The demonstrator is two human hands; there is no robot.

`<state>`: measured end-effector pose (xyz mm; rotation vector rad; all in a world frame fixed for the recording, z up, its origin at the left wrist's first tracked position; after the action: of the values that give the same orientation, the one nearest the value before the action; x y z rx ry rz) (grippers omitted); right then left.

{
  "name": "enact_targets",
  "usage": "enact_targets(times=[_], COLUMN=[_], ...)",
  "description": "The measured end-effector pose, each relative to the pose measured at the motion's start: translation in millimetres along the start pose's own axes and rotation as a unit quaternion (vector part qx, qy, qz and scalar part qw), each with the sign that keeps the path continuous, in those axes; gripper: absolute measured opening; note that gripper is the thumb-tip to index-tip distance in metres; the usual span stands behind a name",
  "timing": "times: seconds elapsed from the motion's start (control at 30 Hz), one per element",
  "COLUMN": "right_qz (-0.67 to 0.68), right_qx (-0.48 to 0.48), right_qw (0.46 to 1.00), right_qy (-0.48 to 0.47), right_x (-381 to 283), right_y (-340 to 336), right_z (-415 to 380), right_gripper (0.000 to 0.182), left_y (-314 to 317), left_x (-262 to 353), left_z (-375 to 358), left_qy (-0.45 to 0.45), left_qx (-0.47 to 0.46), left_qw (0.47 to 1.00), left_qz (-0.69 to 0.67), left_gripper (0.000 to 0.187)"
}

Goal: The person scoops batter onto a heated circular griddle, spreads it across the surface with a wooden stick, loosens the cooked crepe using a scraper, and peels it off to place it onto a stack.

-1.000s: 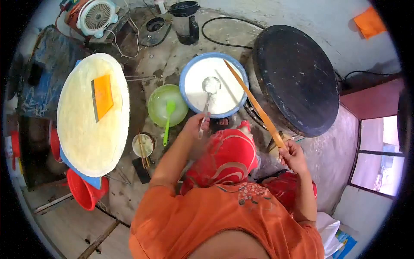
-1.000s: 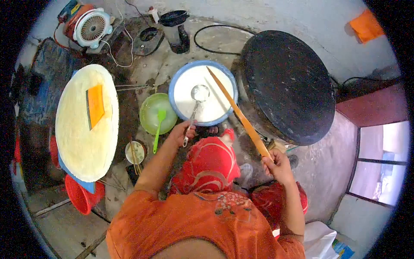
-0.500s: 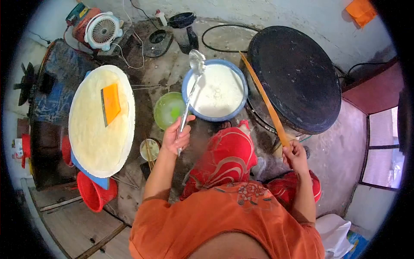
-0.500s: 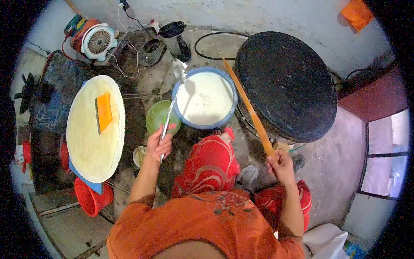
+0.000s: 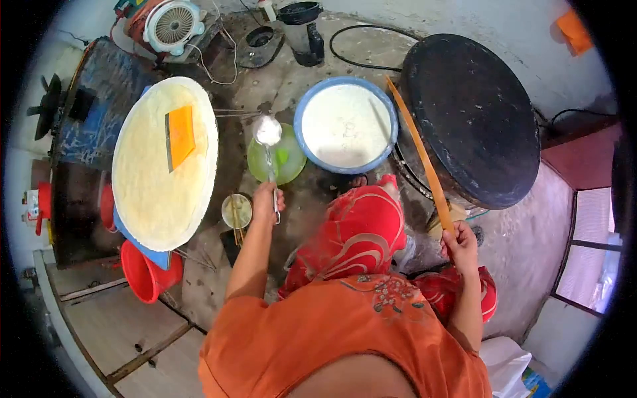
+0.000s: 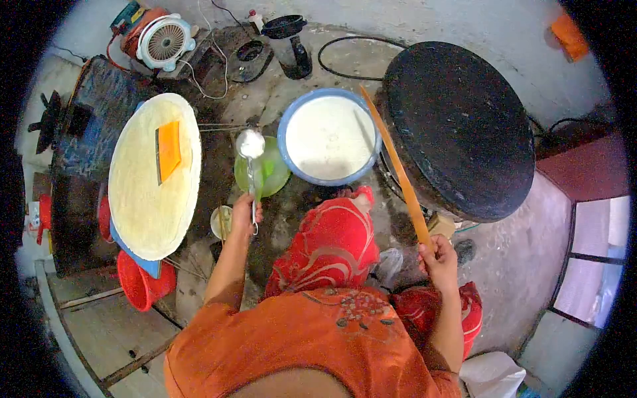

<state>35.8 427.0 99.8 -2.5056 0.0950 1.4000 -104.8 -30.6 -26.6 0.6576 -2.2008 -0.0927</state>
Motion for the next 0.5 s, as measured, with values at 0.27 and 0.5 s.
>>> enact_targets(times=[0.27, 0.5], right_qz=[0.005, -0.004], right_qx=[0.004, 0.002], right_qw=[1.0, 1.0], right_qy=[0.014, 0.002], right_x=[1.0, 2.8], right_y=[5.2, 5.3], right_z=[1.9, 5.7], right_gripper=[0.009, 0.008], left_y=[-36.5, -22.6], left_x=[-59.2, -62.3], left_z=[58.8, 54.7], left_qy=[-0.016, -0.155], left_qx=[0.04, 0.046], left_qw=[0.951, 0.977], left_qz=[0.305, 0.14], left_gripper=[0.013, 0.011])
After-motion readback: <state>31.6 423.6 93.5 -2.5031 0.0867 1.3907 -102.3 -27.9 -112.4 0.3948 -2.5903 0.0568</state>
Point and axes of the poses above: each hand's wrist, its own z-axis towards the middle knuckle, its own y-axis out of the palm, x = y × z, the point moved 8 cm from there along z, towards the middle knuckle, and after that the axes turned 5 degrees about -z, right-handed, at the moved point
